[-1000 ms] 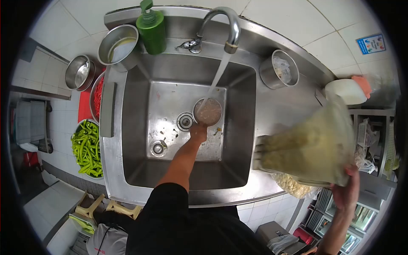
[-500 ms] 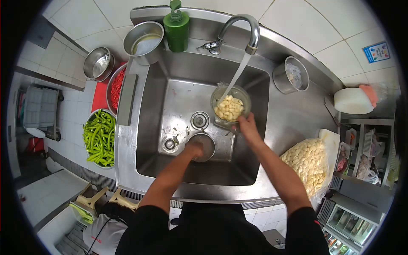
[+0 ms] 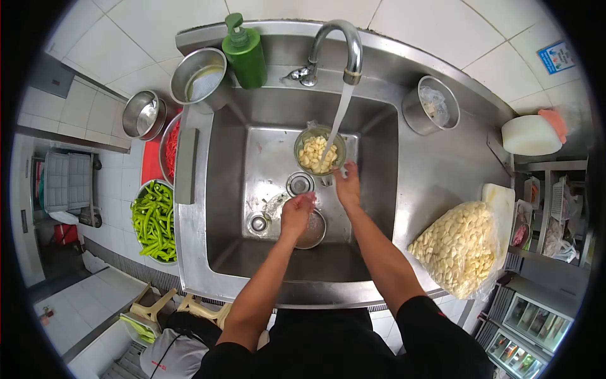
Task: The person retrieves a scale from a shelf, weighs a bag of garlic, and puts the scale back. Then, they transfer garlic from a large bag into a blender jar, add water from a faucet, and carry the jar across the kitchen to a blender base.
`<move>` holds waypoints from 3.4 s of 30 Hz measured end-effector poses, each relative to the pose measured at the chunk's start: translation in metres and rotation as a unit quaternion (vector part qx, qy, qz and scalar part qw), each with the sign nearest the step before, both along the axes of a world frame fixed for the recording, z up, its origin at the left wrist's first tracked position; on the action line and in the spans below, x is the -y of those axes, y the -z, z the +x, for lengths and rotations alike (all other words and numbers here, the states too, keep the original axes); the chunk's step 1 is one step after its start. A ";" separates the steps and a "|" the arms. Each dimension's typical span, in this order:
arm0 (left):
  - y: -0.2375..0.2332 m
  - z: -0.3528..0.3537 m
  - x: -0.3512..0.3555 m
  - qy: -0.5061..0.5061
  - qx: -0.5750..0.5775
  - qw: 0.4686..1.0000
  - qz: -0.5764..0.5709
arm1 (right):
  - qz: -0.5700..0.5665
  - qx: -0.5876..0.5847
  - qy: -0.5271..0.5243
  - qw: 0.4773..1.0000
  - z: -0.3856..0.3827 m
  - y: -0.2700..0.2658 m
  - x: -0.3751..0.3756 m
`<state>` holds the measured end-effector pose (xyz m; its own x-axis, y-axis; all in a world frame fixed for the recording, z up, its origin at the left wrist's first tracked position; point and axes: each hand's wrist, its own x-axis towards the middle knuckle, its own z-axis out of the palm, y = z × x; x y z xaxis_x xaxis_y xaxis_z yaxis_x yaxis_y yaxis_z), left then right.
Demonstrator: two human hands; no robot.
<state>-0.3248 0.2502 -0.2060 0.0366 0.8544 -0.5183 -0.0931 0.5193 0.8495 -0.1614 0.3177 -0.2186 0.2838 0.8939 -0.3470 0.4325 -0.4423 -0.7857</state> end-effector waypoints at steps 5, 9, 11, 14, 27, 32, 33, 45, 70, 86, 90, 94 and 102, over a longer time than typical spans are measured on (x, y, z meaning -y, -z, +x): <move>-0.044 0.041 -0.085 -0.239 0.269 0.933 0.004 | 0.033 -0.431 0.166 0.886 -0.032 -0.067 -0.069; -0.053 0.059 -0.145 -0.196 0.551 0.807 0.085 | 0.005 -0.615 0.219 0.758 -0.051 -0.068 -0.116; -0.095 0.053 -0.153 -0.084 0.576 0.811 0.053 | 0.028 -0.657 0.163 0.735 -0.049 -0.077 -0.126; -0.120 0.052 -0.169 -0.035 0.481 0.875 0.042 | 0.113 -0.493 0.147 0.850 -0.047 -0.094 -0.136; -0.167 0.056 -0.201 -0.030 0.373 0.921 0.108 | 0.410 0.222 -0.166 0.869 -0.023 -0.185 -0.106; -0.161 0.029 -0.197 0.062 -0.288 0.944 0.148 | 0.190 0.376 -0.526 0.739 -0.010 -0.168 -0.097; -0.144 0.023 -0.196 0.062 -0.289 0.944 0.148 | 0.190 0.375 -0.526 0.739 -0.004 -0.161 -0.095; 0.076 -0.043 -0.060 0.003 -0.158 0.987 -0.034 | -0.026 0.038 0.001 0.999 0.033 -0.026 -0.030; 0.063 -0.002 0.026 -0.104 0.050 0.976 -0.186 | -0.196 -0.041 -0.075 0.977 0.020 0.041 0.003; 0.043 -0.004 -0.026 -0.097 0.042 0.984 -0.145 | -0.234 0.018 -0.112 0.966 0.007 -0.002 0.004; 0.043 -0.003 -0.008 -0.083 0.044 0.979 -0.183 | -0.233 0.006 -0.099 0.967 0.005 -0.008 0.006; 0.052 -0.005 0.009 -0.154 0.008 0.970 -0.187 | -0.221 -0.006 -0.088 0.971 0.005 -0.010 0.009; -0.029 -0.028 -0.138 -0.237 -0.158 0.939 0.192 | -0.226 -0.016 -0.097 0.969 0.005 0.012 0.013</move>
<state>-0.3524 0.3879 -0.1773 -0.4983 0.8623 -0.0897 0.0520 0.1330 0.9898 -0.1568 0.3044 -0.2306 0.1073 0.6834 -0.7221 0.5207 -0.6574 -0.5447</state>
